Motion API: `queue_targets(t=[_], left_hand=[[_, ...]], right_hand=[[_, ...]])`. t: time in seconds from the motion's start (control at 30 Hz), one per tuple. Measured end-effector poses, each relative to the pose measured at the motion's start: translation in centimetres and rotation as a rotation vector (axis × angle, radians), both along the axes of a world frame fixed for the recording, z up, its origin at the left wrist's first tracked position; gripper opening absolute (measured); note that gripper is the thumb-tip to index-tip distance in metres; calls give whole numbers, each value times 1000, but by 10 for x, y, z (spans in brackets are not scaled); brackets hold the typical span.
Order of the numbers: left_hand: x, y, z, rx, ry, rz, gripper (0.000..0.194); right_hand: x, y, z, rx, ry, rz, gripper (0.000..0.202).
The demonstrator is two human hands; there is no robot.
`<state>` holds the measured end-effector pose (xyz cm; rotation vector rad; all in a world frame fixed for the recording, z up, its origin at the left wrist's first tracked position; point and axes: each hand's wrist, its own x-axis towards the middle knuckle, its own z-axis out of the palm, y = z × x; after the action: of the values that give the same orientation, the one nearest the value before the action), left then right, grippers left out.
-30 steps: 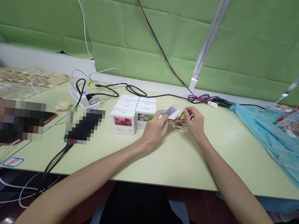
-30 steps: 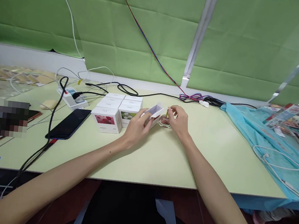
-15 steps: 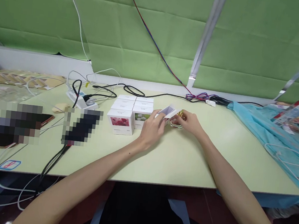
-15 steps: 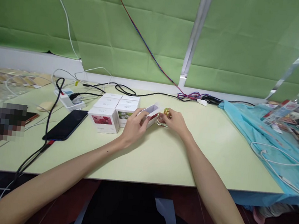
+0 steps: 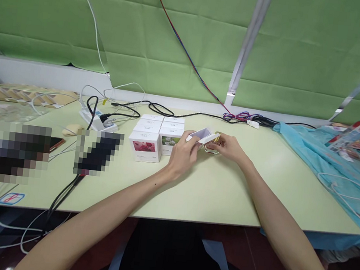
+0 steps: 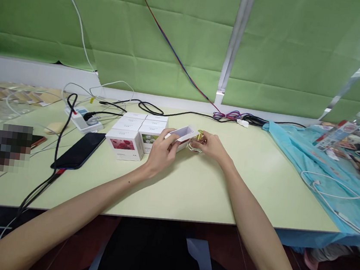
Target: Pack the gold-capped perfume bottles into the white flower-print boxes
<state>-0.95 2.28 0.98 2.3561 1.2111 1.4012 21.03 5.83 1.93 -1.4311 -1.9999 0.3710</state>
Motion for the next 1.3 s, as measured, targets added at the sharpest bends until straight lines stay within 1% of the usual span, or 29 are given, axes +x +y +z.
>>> queue_targets(t=[0.23, 0.47, 0.73, 0.9, 1.0, 1.13, 1.3], left_hand=[[2, 1, 0, -9, -30, -22, 21], [2, 2, -1, -20, 3, -38, 20], [0, 5, 3, -56, 13, -87, 22], [-1, 7, 3, -46, 17, -150, 32], [-1, 9, -1, -41, -8, -189, 41], [0, 11, -7, -44, -49, -211, 51], [0, 15, -12, -42, -109, -234, 55]], right_hand=[[3, 5, -6, 53, -15, -78, 32], [3, 10, -14, 55, 78, -137, 25], [3, 13, -15, 78, 92, -215, 28], [1, 12, -15, 67, 122, -219, 26], [0, 11, -14, 62, 113, -221, 27], [0, 11, -12, 67, 103, -211, 26], [-1, 10, -12, 69, 116, -213, 26]])
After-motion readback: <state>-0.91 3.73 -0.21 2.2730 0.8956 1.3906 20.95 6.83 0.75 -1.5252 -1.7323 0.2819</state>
